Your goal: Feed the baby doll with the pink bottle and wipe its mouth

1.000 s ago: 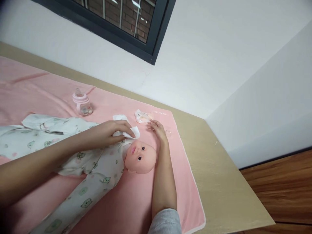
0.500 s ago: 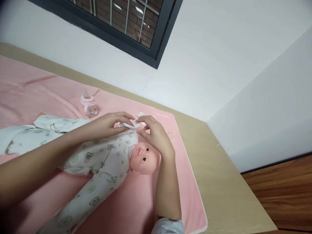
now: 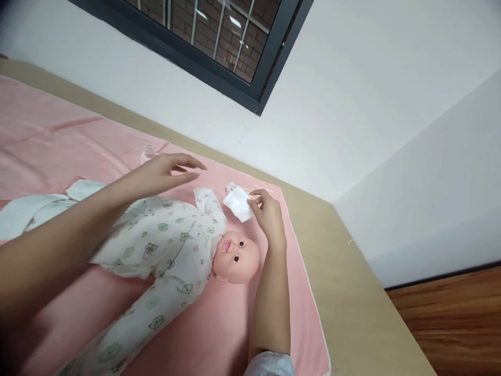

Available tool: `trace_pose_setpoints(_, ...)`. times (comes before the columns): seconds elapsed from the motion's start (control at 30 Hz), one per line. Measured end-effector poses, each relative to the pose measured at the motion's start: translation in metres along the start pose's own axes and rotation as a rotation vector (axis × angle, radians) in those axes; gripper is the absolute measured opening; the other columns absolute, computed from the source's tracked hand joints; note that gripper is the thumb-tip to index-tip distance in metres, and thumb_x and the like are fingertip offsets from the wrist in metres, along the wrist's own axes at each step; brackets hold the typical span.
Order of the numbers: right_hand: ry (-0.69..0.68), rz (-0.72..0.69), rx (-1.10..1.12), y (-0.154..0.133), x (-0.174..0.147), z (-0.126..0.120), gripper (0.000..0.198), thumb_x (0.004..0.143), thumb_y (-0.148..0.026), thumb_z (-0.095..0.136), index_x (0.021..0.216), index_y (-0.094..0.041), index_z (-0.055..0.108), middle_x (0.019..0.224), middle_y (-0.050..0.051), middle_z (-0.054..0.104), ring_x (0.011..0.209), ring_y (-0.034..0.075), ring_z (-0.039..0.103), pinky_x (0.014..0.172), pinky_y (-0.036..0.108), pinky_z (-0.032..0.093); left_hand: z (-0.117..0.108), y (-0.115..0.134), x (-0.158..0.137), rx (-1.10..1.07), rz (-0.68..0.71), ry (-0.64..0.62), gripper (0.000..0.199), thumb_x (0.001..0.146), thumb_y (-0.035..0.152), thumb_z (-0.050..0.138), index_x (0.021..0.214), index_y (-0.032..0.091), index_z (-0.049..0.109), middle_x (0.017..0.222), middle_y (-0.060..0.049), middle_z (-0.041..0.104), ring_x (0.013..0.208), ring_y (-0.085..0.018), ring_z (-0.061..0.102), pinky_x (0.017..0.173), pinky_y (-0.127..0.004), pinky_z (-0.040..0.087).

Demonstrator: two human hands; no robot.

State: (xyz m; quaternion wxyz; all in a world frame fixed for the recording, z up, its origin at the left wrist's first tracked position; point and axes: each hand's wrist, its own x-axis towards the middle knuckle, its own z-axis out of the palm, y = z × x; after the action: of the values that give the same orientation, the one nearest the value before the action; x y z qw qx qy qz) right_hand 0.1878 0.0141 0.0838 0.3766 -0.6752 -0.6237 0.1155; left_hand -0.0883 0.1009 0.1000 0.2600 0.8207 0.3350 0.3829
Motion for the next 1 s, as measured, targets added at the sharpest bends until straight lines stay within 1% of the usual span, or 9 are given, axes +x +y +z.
trace_pose_setpoints(0.1,0.038,0.073,-0.003,0.024,0.010,0.002,0.034,0.082,-0.035,0.056,0.114,-0.024,0.062,0.072,-0.001,0.064,0.068,0.017,0.055,0.067,0.031,0.041,-0.022,-0.004,0.002,-0.077,-0.045,0.109,0.031,0.088,0.036,0.062,0.112,0.017,0.068,0.123,-0.007,0.068,0.111,-0.024,0.063,0.099,-0.037,0.049)
trace_pose_setpoints(0.2,0.047,0.115,0.036,0.040,0.016,0.005,0.038,0.081,-0.035,0.055,0.115,-0.024,0.065,0.069,-0.001,0.062,0.073,0.018,0.056,0.072,0.032,0.042,-0.044,-0.011,0.001,-0.172,-0.073,0.302,0.030,0.087,0.031,0.066,0.113,0.015,0.069,0.119,-0.009,0.069,0.108,-0.024,0.064,0.100,-0.041,0.049)
trace_pose_setpoints(0.3,0.041,0.096,0.102,0.047,0.019,0.008,0.041,0.081,-0.034,0.054,0.118,-0.024,0.067,0.060,-0.004,0.056,0.072,0.018,0.055,0.076,0.033,0.042,-0.064,-0.024,0.000,-0.334,-0.070,0.517,0.028,0.084,0.021,0.069,0.110,0.011,0.070,0.111,-0.009,0.071,0.102,-0.021,0.065,0.100,-0.044,0.050)
trace_pose_setpoints(0.4,0.053,0.057,0.168,0.054,0.025,0.013,0.041,0.082,-0.036,0.054,0.117,-0.022,0.069,0.060,-0.003,0.055,0.070,0.017,0.054,0.076,0.033,0.044,-0.079,-0.040,0.000,-0.483,-0.060,0.619,0.020,0.083,0.015,0.067,0.103,0.011,0.070,0.102,-0.007,0.072,0.095,-0.017,0.067,0.100,-0.042,0.051)
trace_pose_setpoints(0.5,0.064,0.015,0.279,0.067,0.037,0.023,0.042,0.080,-0.040,0.058,0.115,-0.019,0.069,0.074,0.001,0.066,0.076,0.017,0.058,0.079,0.033,0.046,-0.086,-0.057,0.001,-0.514,-0.098,0.648,0.014,0.084,0.017,0.067,0.097,0.012,0.069,0.099,-0.005,0.071,0.090,-0.015,0.067,0.100,-0.041,0.051)
trace_pose_setpoints(0.6,0.065,0.017,0.392,0.080,0.054,0.036,0.040,0.075,-0.042,0.064,0.107,-0.018,0.071,0.090,0.005,0.071,0.080,0.017,0.061,0.079,0.033,0.048,-0.088,-0.074,0.002,-0.479,-0.198,0.626,0.017,0.083,0.023,0.069,0.095,0.011,0.068,0.100,-0.006,0.070,0.087,-0.015,0.066,0.097,-0.040,0.050)
trace_pose_setpoints(0.8,-0.037,0.076,0.411,0.081,0.084,0.047,0.038,0.071,-0.038,0.067,0.103,-0.019,0.072,0.087,0.004,0.072,0.076,0.017,0.062,0.082,0.037,0.052,-0.086,-0.096,0.004,-0.469,-0.326,0.524,0.024,0.084,0.032,0.071,0.099,0.013,0.068,0.106,-0.006,0.069,0.092,-0.016,0.066,0.096,-0.036,0.049)
trace_pose_setpoints(0.9,-0.057,0.102,0.466,0.078,0.093,0.048,0.041,0.071,-0.035,0.069,0.109,-0.021,0.070,0.100,0.004,0.072,0.080,0.015,0.063,0.088,0.038,0.053,-0.085,-0.099,0.005,-0.431,-0.388,0.509,0.026,0.083,0.031,0.071,0.099,0.012,0.068,0.110,-0.009,0.069,0.094,-0.019,0.065,0.097,-0.039,0.049)
trace_pose_setpoints(1.0,-0.099,0.193,0.538,0.081,0.095,0.051,0.045,0.066,-0.032,0.073,0.110,-0.022,0.068,0.115,0.005,0.069,0.080,0.014,0.065,0.090,0.039,0.053,-0.084,-0.101,0.005,-0.397,-0.418,0.468,0.029,0.081,0.032,0.072,0.102,0.012,0.067,0.112,-0.009,0.068,0.097,-0.020,0.064,0.099,-0.040,0.048)
